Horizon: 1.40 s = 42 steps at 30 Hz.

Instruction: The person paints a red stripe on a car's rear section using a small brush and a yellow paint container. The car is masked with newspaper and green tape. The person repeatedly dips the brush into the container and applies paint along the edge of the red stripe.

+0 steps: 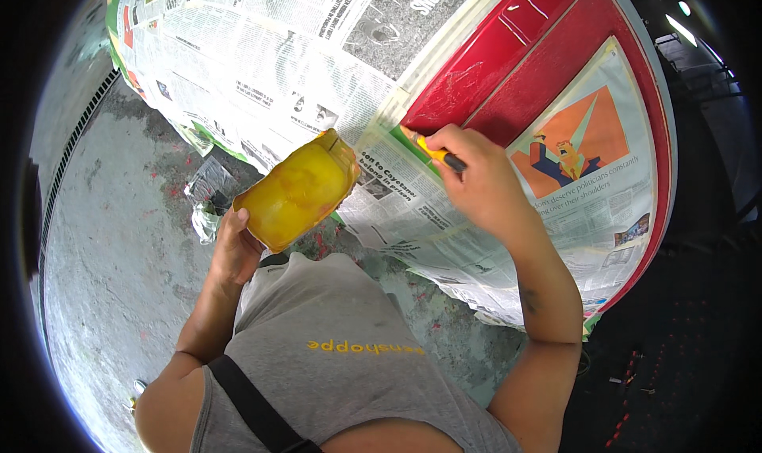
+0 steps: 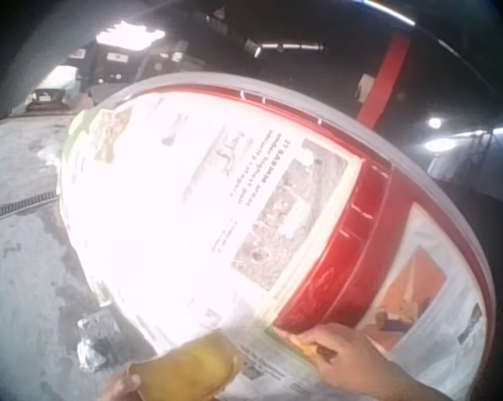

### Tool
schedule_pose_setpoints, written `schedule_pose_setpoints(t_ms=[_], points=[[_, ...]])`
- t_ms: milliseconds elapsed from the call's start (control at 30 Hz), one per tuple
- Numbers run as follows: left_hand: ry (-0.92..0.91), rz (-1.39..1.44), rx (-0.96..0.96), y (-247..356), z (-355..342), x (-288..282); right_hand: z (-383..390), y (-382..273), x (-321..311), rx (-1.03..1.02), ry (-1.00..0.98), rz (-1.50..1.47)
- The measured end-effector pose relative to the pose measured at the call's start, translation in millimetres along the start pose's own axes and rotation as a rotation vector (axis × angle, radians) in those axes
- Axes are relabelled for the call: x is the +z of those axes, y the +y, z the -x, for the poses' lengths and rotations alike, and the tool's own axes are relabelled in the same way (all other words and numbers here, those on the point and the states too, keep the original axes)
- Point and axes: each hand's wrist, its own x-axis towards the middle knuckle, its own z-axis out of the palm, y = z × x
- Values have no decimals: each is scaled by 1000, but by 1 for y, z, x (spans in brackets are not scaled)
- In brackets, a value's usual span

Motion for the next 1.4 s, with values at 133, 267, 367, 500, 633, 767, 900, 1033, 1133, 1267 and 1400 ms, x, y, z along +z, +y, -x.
schedule_pose_setpoints(t_ms=[133,267,367,500,633,767,900,1033,1133,1267,1400], points=[[-36,-18,-11,3,0,-6,-9,-4,-10,-119,32,139],[-35,-4,-7,2,-3,-8,-5,-8,-23,-116,193,-2],[1,24,10,0,-1,-6,-6,-10,-7,-159,5,47],[-24,38,17,2,0,-7,-15,-10,-6,-40,-73,180],[-2,10,-4,3,0,-8,-6,-12,-36,-98,145,24],[21,14,-3,2,0,-4,-5,-8,-7,-191,2,105],[-23,16,7,5,0,-1,-7,-7,22,-136,-54,260],[-32,5,1,7,0,-6,0,-18,3,-176,156,245],[-15,19,3,6,0,-8,4,-25,-6,-107,159,139],[-7,50,1,5,-1,-9,-6,-23,20,-101,113,94],[-49,43,-10,9,-2,-15,-17,-18,38,-136,106,192]])
